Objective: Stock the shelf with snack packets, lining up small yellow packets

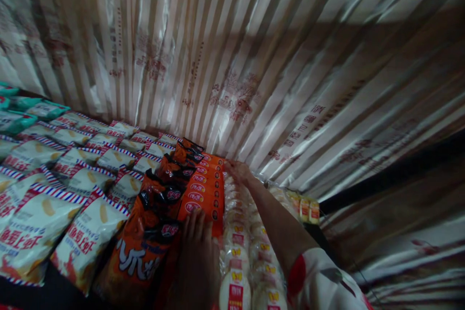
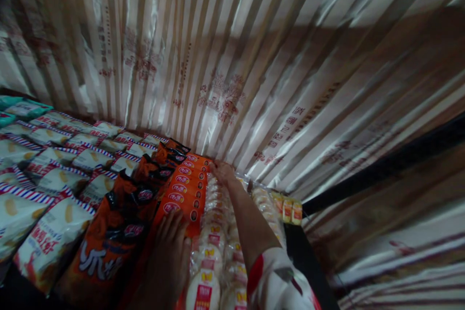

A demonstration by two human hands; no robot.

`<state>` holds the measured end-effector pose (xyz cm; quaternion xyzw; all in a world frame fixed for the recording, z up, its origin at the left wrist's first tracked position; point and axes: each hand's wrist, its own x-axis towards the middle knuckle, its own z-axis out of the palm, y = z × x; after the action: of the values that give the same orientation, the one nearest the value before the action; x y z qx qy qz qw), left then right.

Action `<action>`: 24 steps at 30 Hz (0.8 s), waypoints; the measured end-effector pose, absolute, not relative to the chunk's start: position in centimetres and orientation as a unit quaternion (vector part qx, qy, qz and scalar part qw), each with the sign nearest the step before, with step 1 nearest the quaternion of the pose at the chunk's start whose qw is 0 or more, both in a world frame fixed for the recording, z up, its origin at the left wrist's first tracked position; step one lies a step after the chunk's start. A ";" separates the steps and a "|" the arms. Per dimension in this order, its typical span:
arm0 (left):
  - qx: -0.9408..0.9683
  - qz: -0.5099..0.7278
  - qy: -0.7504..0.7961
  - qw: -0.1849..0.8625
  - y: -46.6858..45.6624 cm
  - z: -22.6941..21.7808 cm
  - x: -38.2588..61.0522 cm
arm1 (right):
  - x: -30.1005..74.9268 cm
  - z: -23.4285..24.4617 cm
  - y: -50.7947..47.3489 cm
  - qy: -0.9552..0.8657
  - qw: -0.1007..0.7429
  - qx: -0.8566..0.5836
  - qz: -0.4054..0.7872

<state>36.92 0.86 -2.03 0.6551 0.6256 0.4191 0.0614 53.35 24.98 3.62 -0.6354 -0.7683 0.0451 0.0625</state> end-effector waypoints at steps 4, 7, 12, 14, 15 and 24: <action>0.652 0.405 0.637 0.069 1.1 -1.7 36.7 | 54.0 3.2 25.6 -0.750 0.082 -0.650 0.086; 0.656 0.402 0.635 0.074 1.2 -1.6 36.6 | 54.5 3.3 26.0 -0.744 0.092 -0.652 0.117; 0.652 0.410 0.636 0.055 1.1 -1.5 36.6 | 55.3 3.3 26.5 -0.733 0.098 -0.658 0.141; 0.657 0.412 0.630 0.042 1.1 -1.5 36.6 | 55.4 3.2 26.7 -0.729 0.101 -0.661 0.150; 0.657 0.414 0.629 0.036 1.1 -1.5 36.6 | 55.4 3.1 26.7 -0.728 0.104 -0.659 0.156; 0.652 0.404 0.639 0.053 1.2 -1.5 36.7 | 54.6 2.9 26.6 -0.735 0.136 -0.632 0.205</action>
<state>36.70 1.17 -1.51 0.6522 0.6394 0.4039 0.0527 54.63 26.58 2.89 -0.6316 -0.7353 0.2050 0.1359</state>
